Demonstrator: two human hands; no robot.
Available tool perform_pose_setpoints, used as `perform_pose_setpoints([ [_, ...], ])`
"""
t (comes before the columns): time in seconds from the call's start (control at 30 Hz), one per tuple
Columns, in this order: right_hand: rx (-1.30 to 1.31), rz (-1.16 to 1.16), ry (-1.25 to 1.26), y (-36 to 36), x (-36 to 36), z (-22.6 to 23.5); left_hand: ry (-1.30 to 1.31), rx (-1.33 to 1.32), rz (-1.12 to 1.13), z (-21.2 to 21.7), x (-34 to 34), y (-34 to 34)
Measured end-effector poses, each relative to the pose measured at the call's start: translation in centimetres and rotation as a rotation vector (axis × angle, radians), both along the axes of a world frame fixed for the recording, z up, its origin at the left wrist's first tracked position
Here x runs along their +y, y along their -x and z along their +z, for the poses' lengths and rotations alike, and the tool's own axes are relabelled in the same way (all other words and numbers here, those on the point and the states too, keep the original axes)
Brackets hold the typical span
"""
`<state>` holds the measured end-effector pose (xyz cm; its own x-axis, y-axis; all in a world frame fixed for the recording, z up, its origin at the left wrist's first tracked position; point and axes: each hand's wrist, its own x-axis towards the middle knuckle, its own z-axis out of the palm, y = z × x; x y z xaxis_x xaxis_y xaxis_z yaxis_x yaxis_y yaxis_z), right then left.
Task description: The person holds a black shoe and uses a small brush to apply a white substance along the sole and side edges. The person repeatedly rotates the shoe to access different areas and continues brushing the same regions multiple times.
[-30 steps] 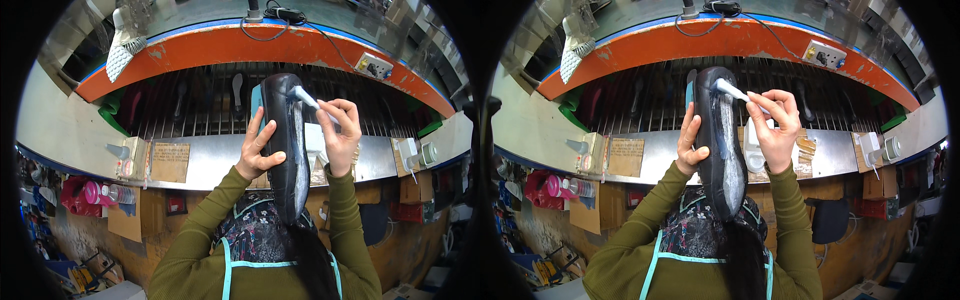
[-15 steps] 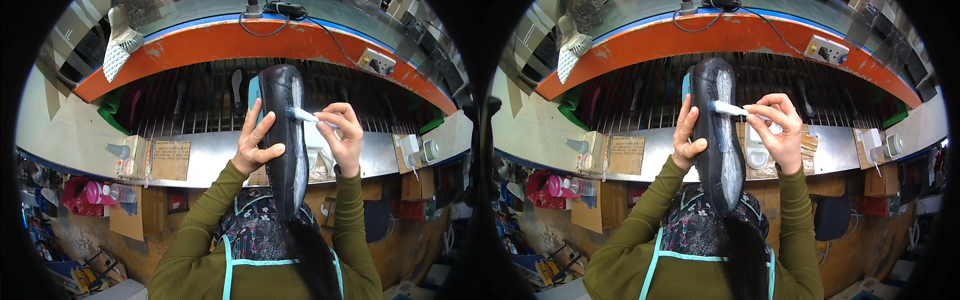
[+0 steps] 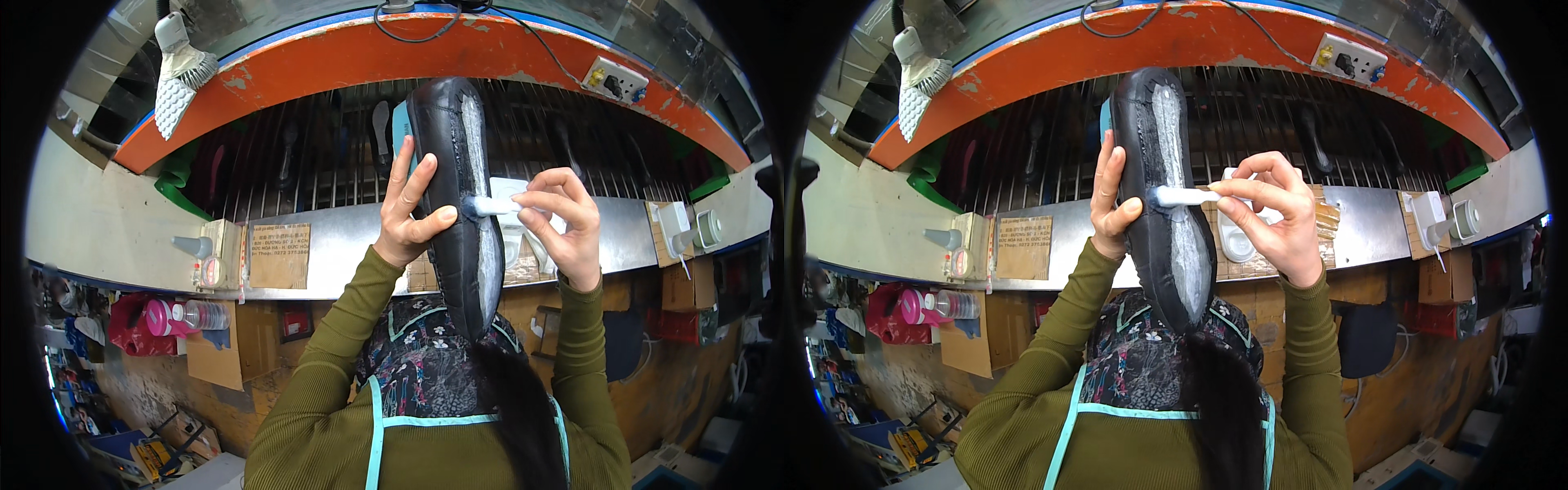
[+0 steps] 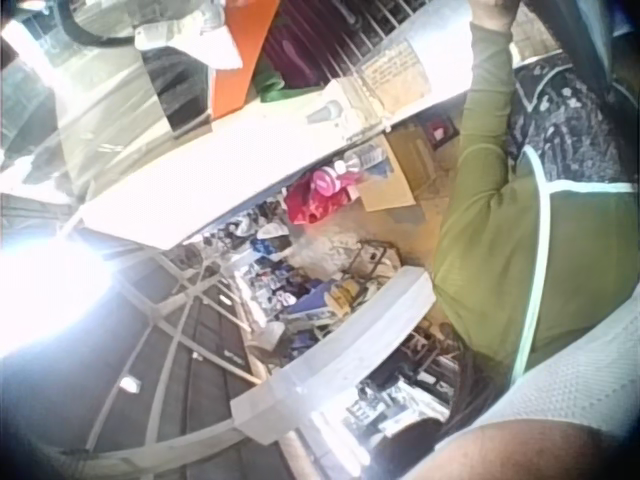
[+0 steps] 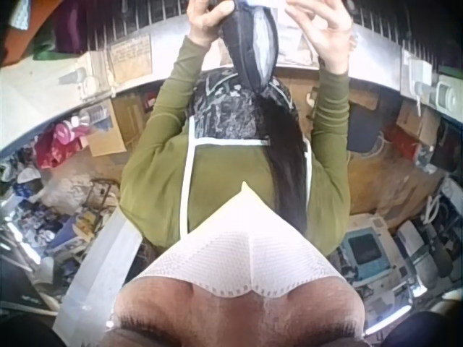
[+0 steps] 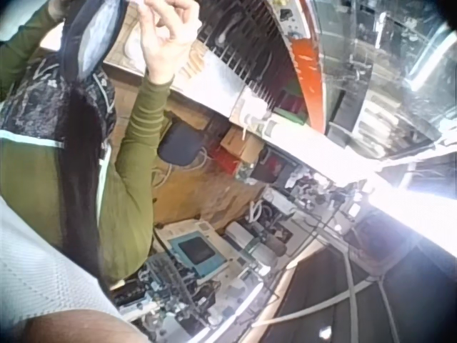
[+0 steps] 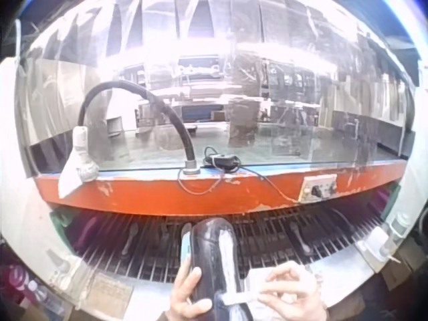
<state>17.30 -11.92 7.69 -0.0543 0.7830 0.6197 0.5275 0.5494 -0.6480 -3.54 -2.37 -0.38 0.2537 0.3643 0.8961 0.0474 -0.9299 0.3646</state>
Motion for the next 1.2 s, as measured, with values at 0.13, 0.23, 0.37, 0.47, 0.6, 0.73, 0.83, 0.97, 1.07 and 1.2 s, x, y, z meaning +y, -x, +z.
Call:
perform_pose_setpoints([
  [0.13, 0.037, 0.059, 0.090, 0.0, -0.7, 0.4, -0.067, -0.031, 0.025, 0.0, 0.6, -0.2],
  [0.23, 0.195, 0.044, 0.008, 0.1, -0.2, -1.0, 0.081, -0.019, 0.016, 0.3, -0.1, -0.3],
  [0.37, 0.368, -0.150, 0.155, 1.7, -1.5, -4.3, -0.090, 0.004, 0.205, -0.5, -0.1, -0.2],
  [0.47, 0.541, -0.090, 0.355, 2.7, -4.5, -4.8, -0.106, 0.027, 0.273, -2.0, -0.2, 0.0],
  [0.6, 0.526, -0.111, 0.343, 3.4, -6.7, -5.1, -0.066, 0.062, 0.285, -2.7, -0.6, 0.4],
  [0.73, 0.404, -0.192, 0.269, 3.7, -6.3, -5.6, -0.052, 0.095, 0.298, -2.7, -1.0, 0.4],
  [0.83, 0.273, -0.226, 0.163, 3.3, -5.0, -5.6, -0.069, 0.118, 0.309, -2.8, -1.0, 0.4],
  [0.97, 0.240, -0.219, 0.128, 3.0, -3.5, -4.7, -0.071, 0.125, 0.299, -2.7, -0.9, 0.5],
  [1.07, 0.181, -0.243, 0.108, 2.6, -2.5, -4.2, -0.084, 0.137, 0.303, -2.4, -0.8, 0.5],
  [1.2, 0.140, -0.247, -0.009, 2.3, -1.0, -3.8, -0.108, 0.144, 0.307, -2.2, -0.5, 0.5],
])
